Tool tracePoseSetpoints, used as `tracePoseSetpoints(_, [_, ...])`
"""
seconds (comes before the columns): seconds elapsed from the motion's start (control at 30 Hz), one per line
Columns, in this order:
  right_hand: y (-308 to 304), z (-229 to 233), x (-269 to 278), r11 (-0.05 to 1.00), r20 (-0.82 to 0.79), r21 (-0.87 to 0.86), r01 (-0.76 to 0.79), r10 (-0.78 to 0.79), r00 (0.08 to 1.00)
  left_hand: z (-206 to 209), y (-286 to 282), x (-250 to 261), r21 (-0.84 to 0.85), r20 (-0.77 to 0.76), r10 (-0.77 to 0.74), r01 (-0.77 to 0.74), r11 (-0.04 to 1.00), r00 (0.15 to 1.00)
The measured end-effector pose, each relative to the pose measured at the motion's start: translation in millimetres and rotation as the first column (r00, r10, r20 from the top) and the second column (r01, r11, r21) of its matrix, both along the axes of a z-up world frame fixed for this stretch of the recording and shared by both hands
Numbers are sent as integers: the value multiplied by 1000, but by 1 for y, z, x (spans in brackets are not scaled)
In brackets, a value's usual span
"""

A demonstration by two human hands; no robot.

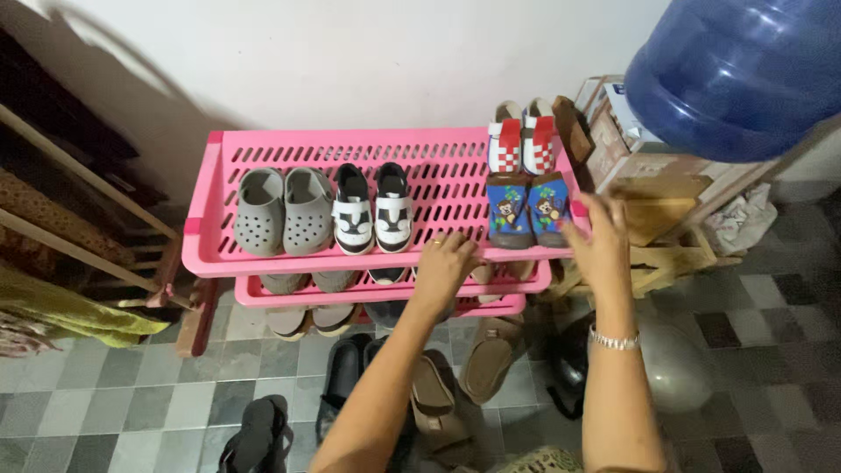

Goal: The person organizes various shoes on a pink three-tier shoe rack. They pick up pairs of sandals and slippers from the floor, place them on the rack, and rearrange existing shoes to fit them neatly.

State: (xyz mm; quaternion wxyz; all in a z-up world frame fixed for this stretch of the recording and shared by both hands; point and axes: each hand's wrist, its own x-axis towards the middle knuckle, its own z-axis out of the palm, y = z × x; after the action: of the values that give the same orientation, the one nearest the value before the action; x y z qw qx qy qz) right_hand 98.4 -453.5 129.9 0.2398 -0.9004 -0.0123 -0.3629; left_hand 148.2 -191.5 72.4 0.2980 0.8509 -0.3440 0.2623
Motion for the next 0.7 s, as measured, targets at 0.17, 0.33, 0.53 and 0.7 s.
tracePoseSetpoints(0.17, [6,7,121,991,5,26,-131,131,991,-14,-2,0,-14,-34,40,-41,999,999])
tracePoseSetpoints(0.33, [-3,15,209,981,-154,-154,-119,95,983,-21,-3,9,-58,-22,28,-30,998,999])
tracePoseSetpoints(0.53, [-26,0,262,955,-432,-271,-123,-7,902,-24,-5,9,-34,-55,49,-51,998,997])
tracePoseSetpoints(0.7, [-44,-15,277,923,-490,-349,-162,-32,871,-21,-4,7,-51,-42,49,-51,997,998])
